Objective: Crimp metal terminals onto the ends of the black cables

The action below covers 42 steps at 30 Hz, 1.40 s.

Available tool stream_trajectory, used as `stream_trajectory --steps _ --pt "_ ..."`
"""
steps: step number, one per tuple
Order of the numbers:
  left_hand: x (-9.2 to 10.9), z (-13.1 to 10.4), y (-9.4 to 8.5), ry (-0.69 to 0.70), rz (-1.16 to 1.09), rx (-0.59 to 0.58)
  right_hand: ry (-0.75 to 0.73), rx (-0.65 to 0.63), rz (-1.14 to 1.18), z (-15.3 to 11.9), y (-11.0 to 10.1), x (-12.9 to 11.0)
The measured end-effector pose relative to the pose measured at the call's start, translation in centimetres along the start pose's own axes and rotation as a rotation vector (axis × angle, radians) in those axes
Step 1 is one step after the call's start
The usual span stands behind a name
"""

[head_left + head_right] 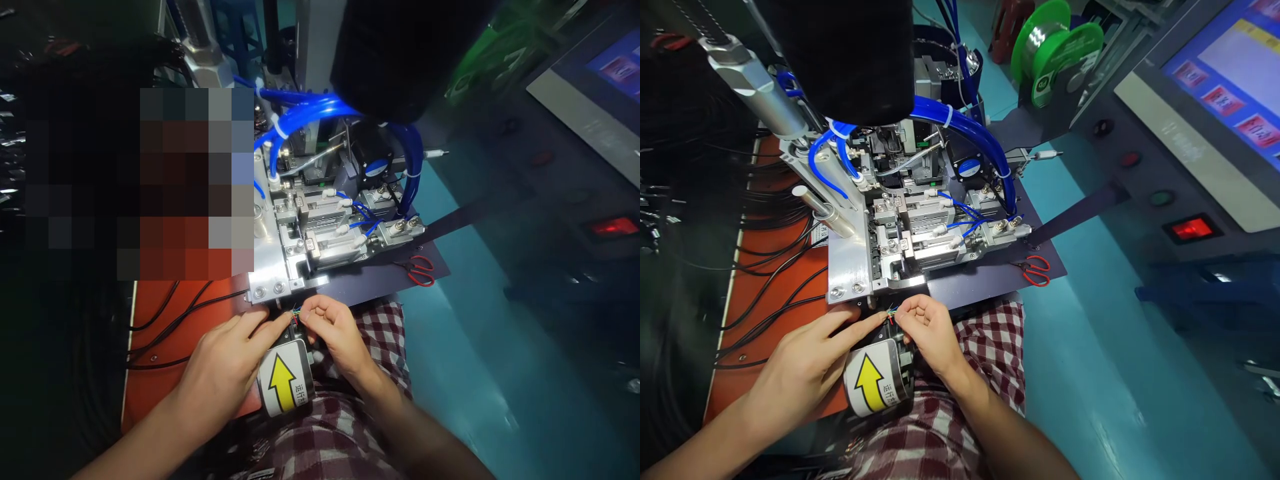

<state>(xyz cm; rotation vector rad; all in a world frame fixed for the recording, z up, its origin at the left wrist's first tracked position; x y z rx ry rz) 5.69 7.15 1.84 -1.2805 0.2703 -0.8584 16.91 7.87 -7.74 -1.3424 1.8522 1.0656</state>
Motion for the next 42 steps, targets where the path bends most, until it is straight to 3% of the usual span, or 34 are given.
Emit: stream_trajectory --steps 7,14,18,23,28,31,34,42 --pt "-0.1 0.1 -0.1 -0.002 0.006 0.004 -0.083 0.023 -0.087 -0.2 -0.3 -0.5" --pt "-0.1 0.1 0.0 -0.014 -0.009 -0.014 -0.571 0.170 -0.533 -2.0 -0.5 -4.1" --pt "-0.1 0.1 0.1 -0.017 -0.019 -0.020 -0.714 0.198 -0.666 -2.9 -0.2 -4.9" --pt "-0.1 0.0 0.1 -0.026 -0.019 -0.023 -0.665 0.217 -0.592 -2.7 -0.6 -4.3" --pt "-0.1 0.1 0.1 -0.021 -0.017 -0.014 -0.289 0.147 -0.283 -1.0 -1.1 -1.9" --pt "-0.2 0.1 0.2 -0.024 -0.014 -0.019 -0.190 0.102 -0.180 -0.7 -0.8 -1.2" --pt "-0.2 0.1 0.2 -0.027 -0.006 -0.016 -0.271 0.125 -0.255 -0.9 -0.8 -1.7" --pt "-0.2 0.0 0.0 -0.027 -0.013 -0.012 -0.717 0.161 -0.675 -2.8 0.1 -4.9"
Point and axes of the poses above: each hand's wrist, its own z-axis towards the middle knuckle, its own y-axis out of the palm, x = y × z, the point moved 9 cm from there along z, towards the middle knuckle, and after that the axes turned 7 degrees about x, right-handed, at the moved point
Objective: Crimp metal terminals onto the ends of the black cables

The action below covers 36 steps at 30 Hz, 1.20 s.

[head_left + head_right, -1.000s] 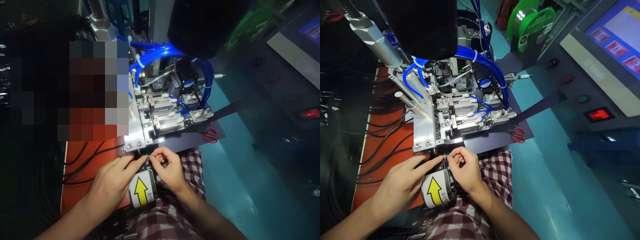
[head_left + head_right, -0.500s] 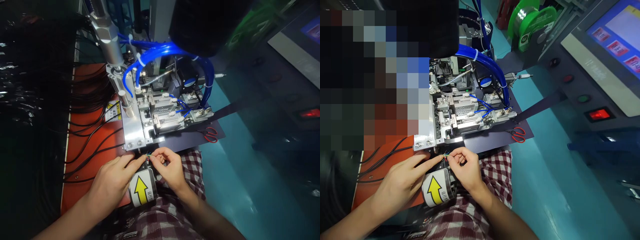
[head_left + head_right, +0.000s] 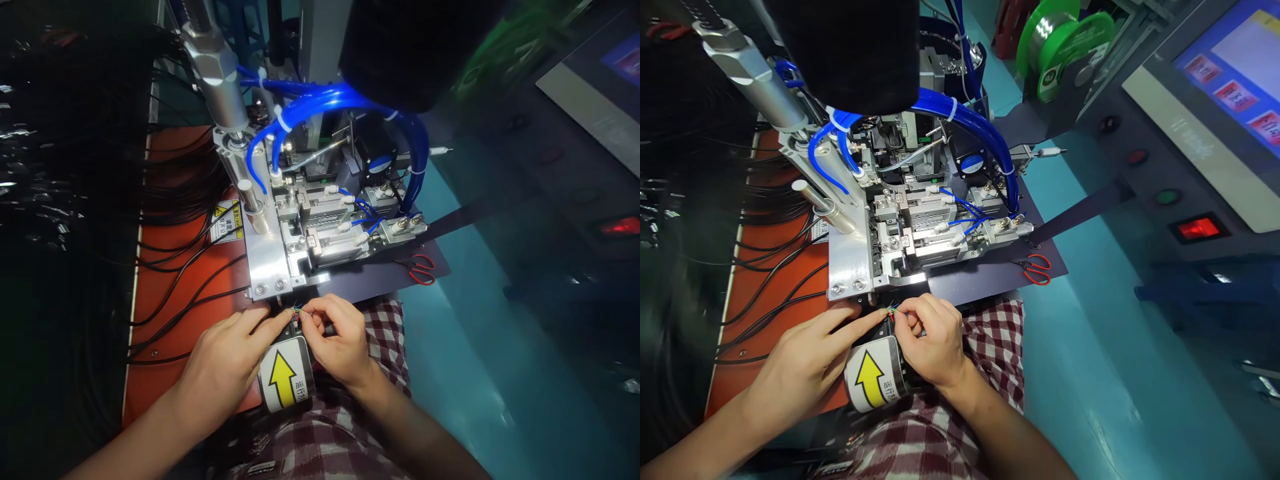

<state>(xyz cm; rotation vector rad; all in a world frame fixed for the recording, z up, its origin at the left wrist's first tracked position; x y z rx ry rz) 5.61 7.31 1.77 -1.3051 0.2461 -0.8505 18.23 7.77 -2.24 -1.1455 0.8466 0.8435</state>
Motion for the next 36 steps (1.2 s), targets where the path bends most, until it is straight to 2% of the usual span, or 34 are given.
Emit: stream_trajectory --steps 2,7,10,36 --pt "0.0 0.0 0.0 -0.002 0.001 0.001 0.025 -0.015 0.009 0.0 0.2 0.2" --pt "0.1 0.2 -0.2 0.008 0.012 0.014 0.338 -0.060 0.315 -0.6 1.6 2.5" --pt "0.2 0.3 -0.3 0.014 0.015 0.029 0.403 -0.081 0.400 -0.8 2.1 2.8" --pt "0.0 0.0 0.2 0.007 -0.017 -0.002 0.356 -0.150 0.386 -0.7 2.1 2.6"
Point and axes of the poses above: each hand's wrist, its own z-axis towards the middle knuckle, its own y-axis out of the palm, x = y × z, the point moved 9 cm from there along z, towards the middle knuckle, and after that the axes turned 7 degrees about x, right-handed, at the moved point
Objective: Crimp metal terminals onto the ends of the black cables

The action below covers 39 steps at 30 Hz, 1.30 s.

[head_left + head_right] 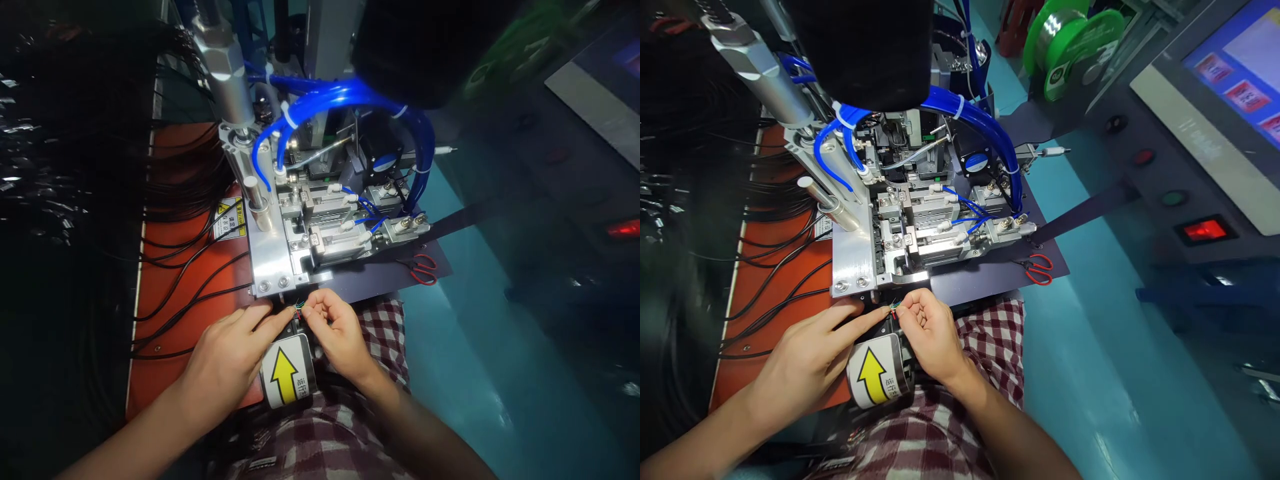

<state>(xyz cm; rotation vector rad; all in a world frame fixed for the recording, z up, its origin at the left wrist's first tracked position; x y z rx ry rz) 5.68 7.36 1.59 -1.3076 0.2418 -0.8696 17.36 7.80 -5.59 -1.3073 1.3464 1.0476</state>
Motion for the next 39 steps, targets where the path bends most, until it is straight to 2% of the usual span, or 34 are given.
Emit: stream_trajectory --steps 13,17,26,39 --pt "0.2 -0.1 -0.2 0.012 0.018 0.014 0.105 0.060 0.054 0.1 -0.5 1.1" --pt "0.2 0.0 -0.2 0.009 0.009 0.015 0.056 0.077 0.001 0.2 -0.9 0.5" --pt "0.1 0.1 -0.2 0.010 0.007 0.012 -0.079 0.041 -0.129 0.2 -0.2 -1.3" --pt "0.2 -0.1 -0.2 0.015 0.012 0.010 -0.092 -0.010 -0.203 0.1 0.0 -1.5"
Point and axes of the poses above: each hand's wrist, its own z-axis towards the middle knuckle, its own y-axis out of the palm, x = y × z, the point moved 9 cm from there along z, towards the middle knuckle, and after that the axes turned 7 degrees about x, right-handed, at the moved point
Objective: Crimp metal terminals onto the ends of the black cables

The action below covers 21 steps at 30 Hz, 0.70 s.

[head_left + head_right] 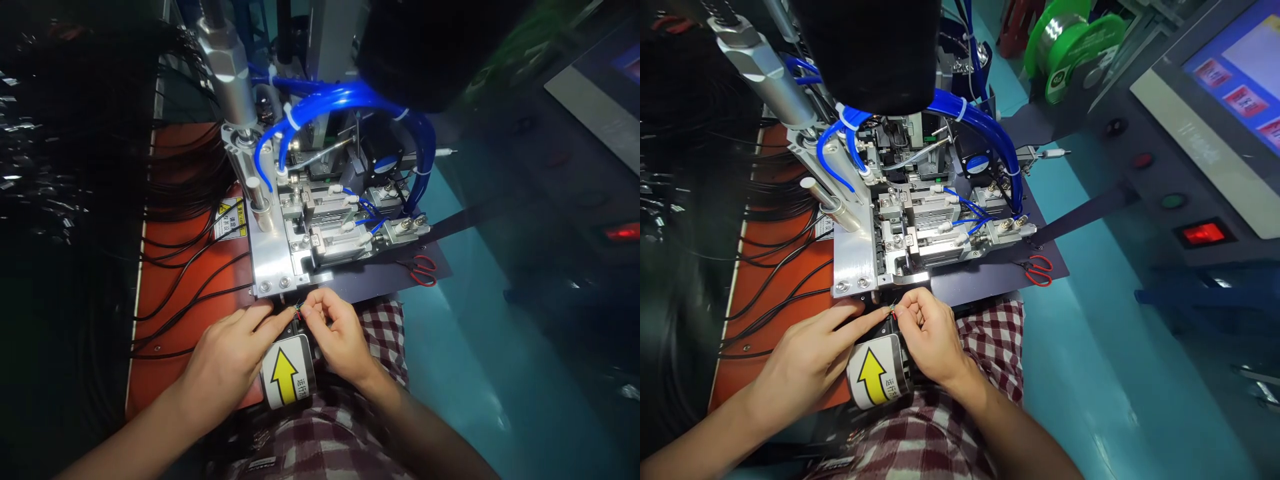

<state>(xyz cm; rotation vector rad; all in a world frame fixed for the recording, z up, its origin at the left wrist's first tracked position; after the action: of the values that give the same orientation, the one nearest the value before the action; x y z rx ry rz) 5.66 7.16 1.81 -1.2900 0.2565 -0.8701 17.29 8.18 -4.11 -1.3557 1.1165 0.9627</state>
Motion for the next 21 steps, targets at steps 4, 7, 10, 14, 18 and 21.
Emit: stream_trajectory --steps 4,7,10,14,18,21 --pt "0.0 0.0 0.0 -0.003 -0.001 -0.001 0.012 0.012 0.005 0.0 -0.1 0.3" --pt "0.0 0.0 0.0 -0.007 0.001 0.001 0.018 0.023 0.008 0.1 -0.1 0.4" --pt "-0.1 0.1 0.0 -0.007 0.006 -0.006 0.024 0.028 -0.003 0.1 -0.2 0.3" --pt "0.0 0.1 0.0 -0.002 0.005 -0.008 0.049 0.023 -0.011 0.1 0.0 0.5" --pt "0.0 0.1 0.0 -0.006 0.013 -0.002 0.091 0.028 0.033 0.1 0.1 1.1" --pt "0.0 0.1 0.0 -0.011 0.014 -0.002 0.152 0.027 0.118 0.1 0.1 1.9"
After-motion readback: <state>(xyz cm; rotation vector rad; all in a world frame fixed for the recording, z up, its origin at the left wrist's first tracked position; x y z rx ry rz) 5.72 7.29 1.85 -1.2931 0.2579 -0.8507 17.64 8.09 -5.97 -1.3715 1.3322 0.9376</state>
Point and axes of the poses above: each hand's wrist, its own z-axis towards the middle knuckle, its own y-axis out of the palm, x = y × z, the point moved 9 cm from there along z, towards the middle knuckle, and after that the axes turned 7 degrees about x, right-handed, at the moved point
